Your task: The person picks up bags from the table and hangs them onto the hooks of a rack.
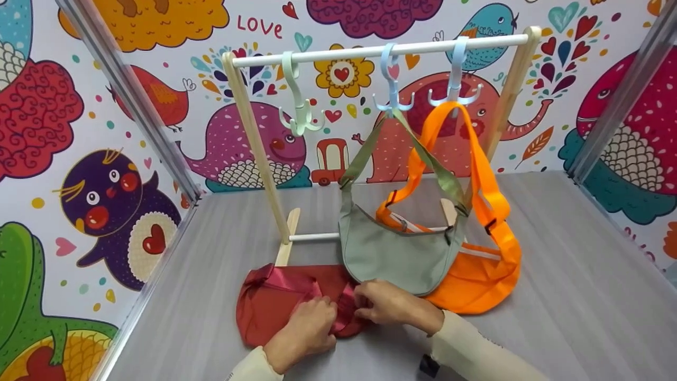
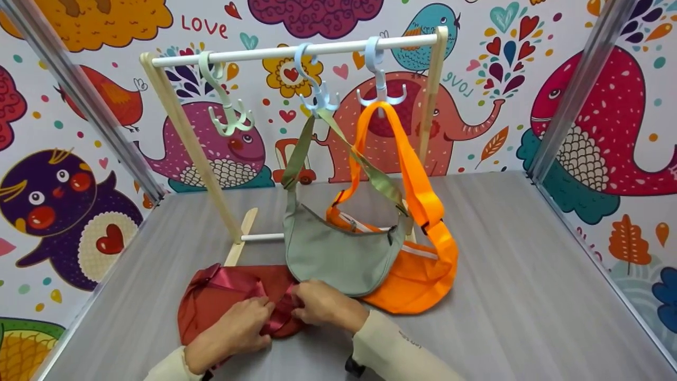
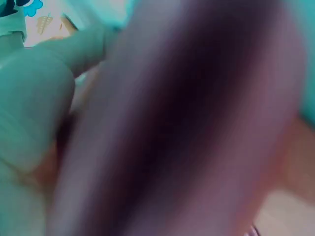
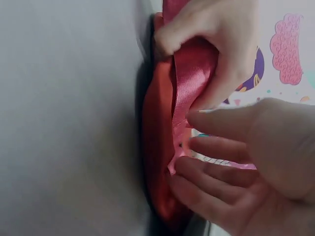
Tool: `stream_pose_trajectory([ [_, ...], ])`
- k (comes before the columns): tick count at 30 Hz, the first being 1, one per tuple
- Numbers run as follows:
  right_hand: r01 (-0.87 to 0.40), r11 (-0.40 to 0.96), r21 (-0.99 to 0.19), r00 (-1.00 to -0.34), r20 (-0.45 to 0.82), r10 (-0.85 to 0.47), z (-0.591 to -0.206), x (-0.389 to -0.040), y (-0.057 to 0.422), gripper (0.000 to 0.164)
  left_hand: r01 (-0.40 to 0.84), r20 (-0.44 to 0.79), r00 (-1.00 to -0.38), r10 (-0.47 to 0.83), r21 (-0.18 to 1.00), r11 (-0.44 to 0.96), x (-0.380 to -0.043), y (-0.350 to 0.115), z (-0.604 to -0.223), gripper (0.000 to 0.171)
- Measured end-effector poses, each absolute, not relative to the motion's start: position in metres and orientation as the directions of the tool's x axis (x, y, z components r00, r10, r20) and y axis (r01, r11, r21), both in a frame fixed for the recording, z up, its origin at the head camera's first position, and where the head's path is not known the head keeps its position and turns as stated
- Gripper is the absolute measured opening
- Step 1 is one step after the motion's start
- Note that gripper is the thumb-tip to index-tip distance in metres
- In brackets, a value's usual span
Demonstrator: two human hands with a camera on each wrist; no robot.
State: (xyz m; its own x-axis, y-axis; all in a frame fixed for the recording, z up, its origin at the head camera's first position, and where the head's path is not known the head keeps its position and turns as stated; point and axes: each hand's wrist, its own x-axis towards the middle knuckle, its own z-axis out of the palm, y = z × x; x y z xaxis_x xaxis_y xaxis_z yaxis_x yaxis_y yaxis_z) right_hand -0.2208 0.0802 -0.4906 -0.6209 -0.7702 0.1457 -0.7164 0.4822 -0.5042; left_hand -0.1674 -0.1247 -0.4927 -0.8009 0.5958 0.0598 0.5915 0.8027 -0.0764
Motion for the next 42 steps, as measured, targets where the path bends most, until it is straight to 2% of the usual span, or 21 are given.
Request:
stream_pose_trajectory([
  [3, -0.750, 0.494, -0.439, -0.643, 0.311, -0.700, -0.489, -0.219, 0.083, 0.018, 0.603, 0.103, -0.790, 0.604, -0.044, 0.796, -0.169, -0.128, -0.492, 0.022],
  [6, -0.762, 0.529, -0.373, -0.648, 0.441, -0.622, -0.490, -0.220, 0.086, 0.017, 0.595, 0.079, -0.803, 0.591, 0.042, 0.803, -0.172, -0.132, -0.488, 0.015],
  [12, -0.766, 0.585, -0.266, -0.620, 0.548, -0.562, -0.497, -0.228, 0.094, 0.028, 0.538, 0.008, -0.838, 0.545, 0.178, 0.824, -0.175, -0.141, -0.480, 0.013],
  [20, -0.740, 0.622, -0.256, -0.651, 0.503, -0.568, -0.500, -0.232, 0.100, 0.031, 0.498, -0.015, -0.858, 0.513, 0.219, 0.839, -0.180, -0.154, -0.467, 0.013],
  [30, -0.733, 0.653, -0.193, -0.635, 0.538, -0.554, -0.502, -0.232, 0.099, 0.026, 0.381, 0.067, -0.924, 0.377, 0.260, 0.887, -0.177, -0.175, -0.447, 0.017],
  [35, -0.719, 0.662, -0.212, -0.656, 0.523, -0.545, -0.502, -0.232, 0.098, 0.025, 0.309, 0.185, -0.945, 0.268, 0.251, 0.917, -0.176, -0.179, -0.443, 0.023],
  [42, -0.716, 0.662, -0.224, -0.669, 0.493, -0.556, -0.501, -0.231, 0.095, 0.024, 0.229, 0.363, -0.925, 0.107, 0.313, 0.921, -0.179, -0.176, -0.443, 0.025],
])
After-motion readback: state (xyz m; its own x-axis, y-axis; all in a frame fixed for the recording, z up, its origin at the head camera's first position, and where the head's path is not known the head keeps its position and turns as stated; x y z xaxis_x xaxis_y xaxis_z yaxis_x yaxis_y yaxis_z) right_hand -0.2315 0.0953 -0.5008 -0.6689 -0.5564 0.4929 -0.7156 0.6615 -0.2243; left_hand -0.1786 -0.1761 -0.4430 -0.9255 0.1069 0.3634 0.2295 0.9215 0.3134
